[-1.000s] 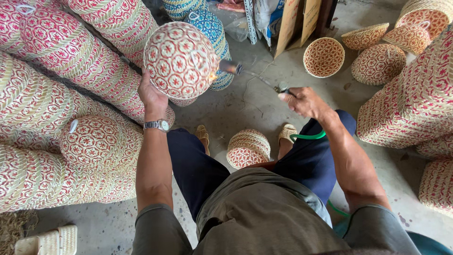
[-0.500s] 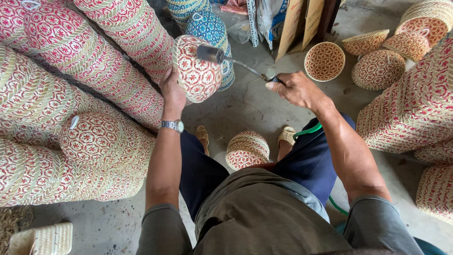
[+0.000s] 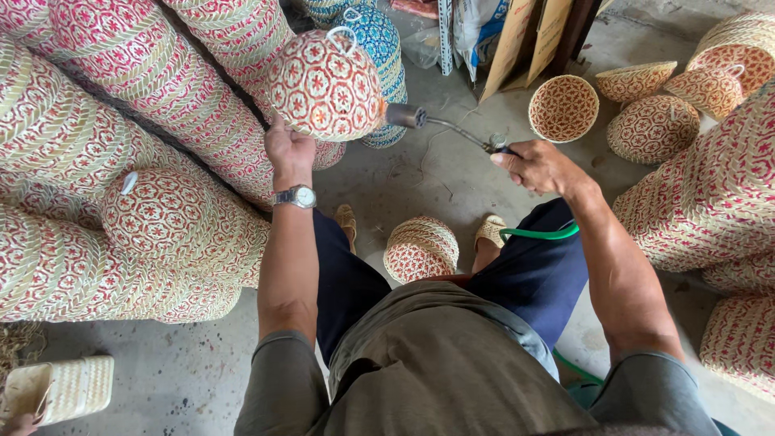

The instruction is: The person uses a handheld blowtorch to apply heat to the surface of woven baskets, rotating each basket to treat all sides. They handle multiple baskets one at a time, placing each finished basket back into a stack.

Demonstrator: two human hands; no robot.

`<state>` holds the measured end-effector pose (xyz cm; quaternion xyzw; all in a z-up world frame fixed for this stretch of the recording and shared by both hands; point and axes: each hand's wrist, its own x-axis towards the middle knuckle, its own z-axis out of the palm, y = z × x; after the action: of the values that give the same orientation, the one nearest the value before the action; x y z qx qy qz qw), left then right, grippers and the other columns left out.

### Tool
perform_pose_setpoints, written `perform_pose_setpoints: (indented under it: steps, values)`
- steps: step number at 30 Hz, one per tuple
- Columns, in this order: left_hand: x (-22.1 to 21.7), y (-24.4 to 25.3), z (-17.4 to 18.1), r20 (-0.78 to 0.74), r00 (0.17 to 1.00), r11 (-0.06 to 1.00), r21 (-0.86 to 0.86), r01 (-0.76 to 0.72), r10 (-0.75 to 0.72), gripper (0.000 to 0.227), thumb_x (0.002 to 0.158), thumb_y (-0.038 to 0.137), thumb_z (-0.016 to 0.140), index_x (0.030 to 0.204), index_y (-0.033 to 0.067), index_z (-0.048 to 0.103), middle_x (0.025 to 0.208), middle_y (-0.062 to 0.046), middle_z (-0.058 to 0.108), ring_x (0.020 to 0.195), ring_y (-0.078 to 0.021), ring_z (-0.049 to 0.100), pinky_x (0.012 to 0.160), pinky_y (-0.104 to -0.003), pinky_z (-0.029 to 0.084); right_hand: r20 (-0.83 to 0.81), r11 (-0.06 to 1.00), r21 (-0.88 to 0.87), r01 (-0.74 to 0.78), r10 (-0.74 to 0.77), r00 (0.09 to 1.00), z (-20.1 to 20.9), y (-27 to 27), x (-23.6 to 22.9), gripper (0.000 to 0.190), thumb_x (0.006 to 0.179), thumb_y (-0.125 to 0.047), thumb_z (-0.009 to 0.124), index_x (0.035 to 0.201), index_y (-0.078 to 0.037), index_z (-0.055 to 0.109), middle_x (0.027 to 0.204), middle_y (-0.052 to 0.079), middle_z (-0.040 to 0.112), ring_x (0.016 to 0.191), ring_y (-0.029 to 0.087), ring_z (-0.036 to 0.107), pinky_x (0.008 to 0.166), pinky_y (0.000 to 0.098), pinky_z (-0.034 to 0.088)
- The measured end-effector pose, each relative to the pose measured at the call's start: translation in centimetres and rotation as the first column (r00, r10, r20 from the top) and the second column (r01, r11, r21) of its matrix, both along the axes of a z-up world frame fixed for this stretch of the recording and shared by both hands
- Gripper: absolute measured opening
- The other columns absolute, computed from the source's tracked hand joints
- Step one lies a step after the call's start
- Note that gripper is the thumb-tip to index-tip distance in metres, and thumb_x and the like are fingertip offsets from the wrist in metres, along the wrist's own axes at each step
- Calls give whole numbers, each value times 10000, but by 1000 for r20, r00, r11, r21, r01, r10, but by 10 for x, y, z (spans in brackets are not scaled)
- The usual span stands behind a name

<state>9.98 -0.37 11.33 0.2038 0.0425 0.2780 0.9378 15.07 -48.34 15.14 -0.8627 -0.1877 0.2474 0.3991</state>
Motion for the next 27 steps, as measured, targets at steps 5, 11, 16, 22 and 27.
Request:
perform_pose_setpoints:
  steps: [5, 11, 16, 22, 27]
  values:
    - [-18, -6, 33, -20, 990, 955, 262, 142, -141, 408, 1054, 223, 423, 1355, -18, 555, 1394, -185, 608, 1283, -308, 605, 1141, -517, 472, -14, 993, 105, 47, -46, 999, -3, -8, 24, 506, 1018, -473, 582, 841, -4, 649, 619, 47, 557, 486, 144, 507, 426, 338, 428]
    - [-25, -11, 41, -101, 983, 712, 679, 181, -153, 192, 1119, 85, 550, 1237, -56, 603, 1332, -201, 653, 1316, -291, 608, 1209, -481, 483, 72, 982, 175, 73, -87, 994, 22, -3, 28, 494, 1038, -450, 573, 787, -29, 634, 594, 37, 542, 490, 132, 498, 433, 330, 409]
    - [-26, -44, 41, -254, 966, 505, 827, 247, -57, 264, 1053, 68, 523, 1278, -7, 639, 1276, -174, 702, 1166, -207, 681, 1060, -401, 556, 155, 994, 97, 49, -64, 986, 42, 12, 17, 566, 1021, -513, 598, 750, -17, 636, 576, 43, 541, 494, 141, 528, 458, 328, 451]
    - [-31, -69, 30, -38, 926, -157, 982, 104, 376, 303, 1007, 63, 600, 1274, -67, 657, 1147, -230, 742, 1010, -284, 706, 913, -412, 582, 233, 996, 84, -27, 6, 972, 41, 16, 4, 540, 997, -507, 623, 766, -20, 642, 579, 47, 546, 501, 148, 533, 470, 343, 451]
    - [-36, -61, 17, 320, 878, -619, 785, -35, 356, 273, 1006, -1, 588, 1265, -50, 656, 1210, -225, 695, 1115, -361, 694, 994, -455, 567, 277, 997, 74, -35, 13, 961, 37, 14, -2, 518, 983, -490, 638, 779, -14, 644, 583, 48, 563, 492, 159, 550, 487, 350, 463]
